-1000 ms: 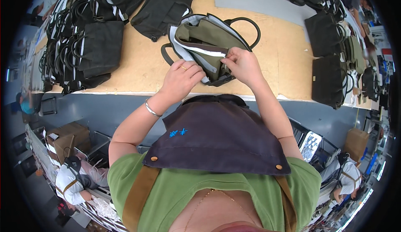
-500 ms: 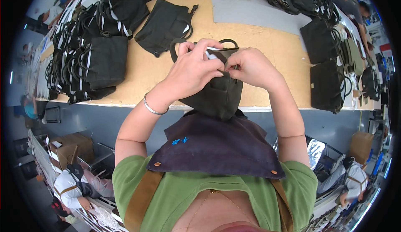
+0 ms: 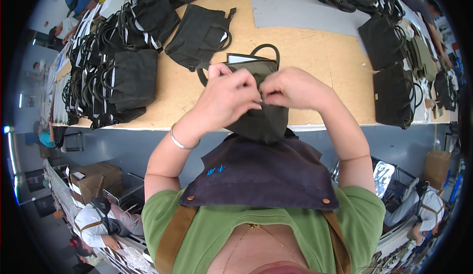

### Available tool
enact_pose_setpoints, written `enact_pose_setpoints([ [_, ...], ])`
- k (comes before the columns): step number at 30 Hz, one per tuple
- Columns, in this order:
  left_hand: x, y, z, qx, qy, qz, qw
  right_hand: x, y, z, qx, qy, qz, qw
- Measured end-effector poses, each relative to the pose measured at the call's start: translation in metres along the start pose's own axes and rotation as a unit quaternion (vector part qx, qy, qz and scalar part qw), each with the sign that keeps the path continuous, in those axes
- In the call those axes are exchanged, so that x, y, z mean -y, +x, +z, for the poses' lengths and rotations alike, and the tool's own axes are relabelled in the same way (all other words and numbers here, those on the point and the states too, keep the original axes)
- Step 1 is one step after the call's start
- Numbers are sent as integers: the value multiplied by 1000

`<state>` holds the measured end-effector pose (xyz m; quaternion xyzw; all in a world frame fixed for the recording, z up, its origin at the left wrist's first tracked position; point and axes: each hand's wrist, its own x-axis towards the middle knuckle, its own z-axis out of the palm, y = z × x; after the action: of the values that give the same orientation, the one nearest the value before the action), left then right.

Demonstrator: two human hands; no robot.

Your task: The person assembles olive green canvas bags by hand. They repeatedly open the bag, insert a white rectangular object into an internal pocket, and zip the compartment closed. The person handles multiple bags sequentially on a wooden workbench.

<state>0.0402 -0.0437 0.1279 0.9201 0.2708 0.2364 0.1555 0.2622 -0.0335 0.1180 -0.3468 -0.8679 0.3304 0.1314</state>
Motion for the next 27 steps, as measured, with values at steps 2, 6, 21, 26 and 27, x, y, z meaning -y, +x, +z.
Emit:
enact_pose_setpoints([
  [2, -19, 0, -2, -20, 17, 43, 999, 15, -20, 1, -49, -27, -28, 998],
  [6, -5, 15, 8, -15, 1, 47, 999, 11, -34, 11, -102, 18, 55, 993],
  [21, 9, 20, 21, 51, 36, -33, 997, -8, -34, 11, -113, 91, 120, 982],
  [26, 7, 23, 20, 61, 38, -20, 997, -2, -32, 7, -101, 85, 116, 985],
  [27, 7, 24, 20, 63, 35, -20, 997, -4, -32, 8, -105, 94, 109, 984],
])
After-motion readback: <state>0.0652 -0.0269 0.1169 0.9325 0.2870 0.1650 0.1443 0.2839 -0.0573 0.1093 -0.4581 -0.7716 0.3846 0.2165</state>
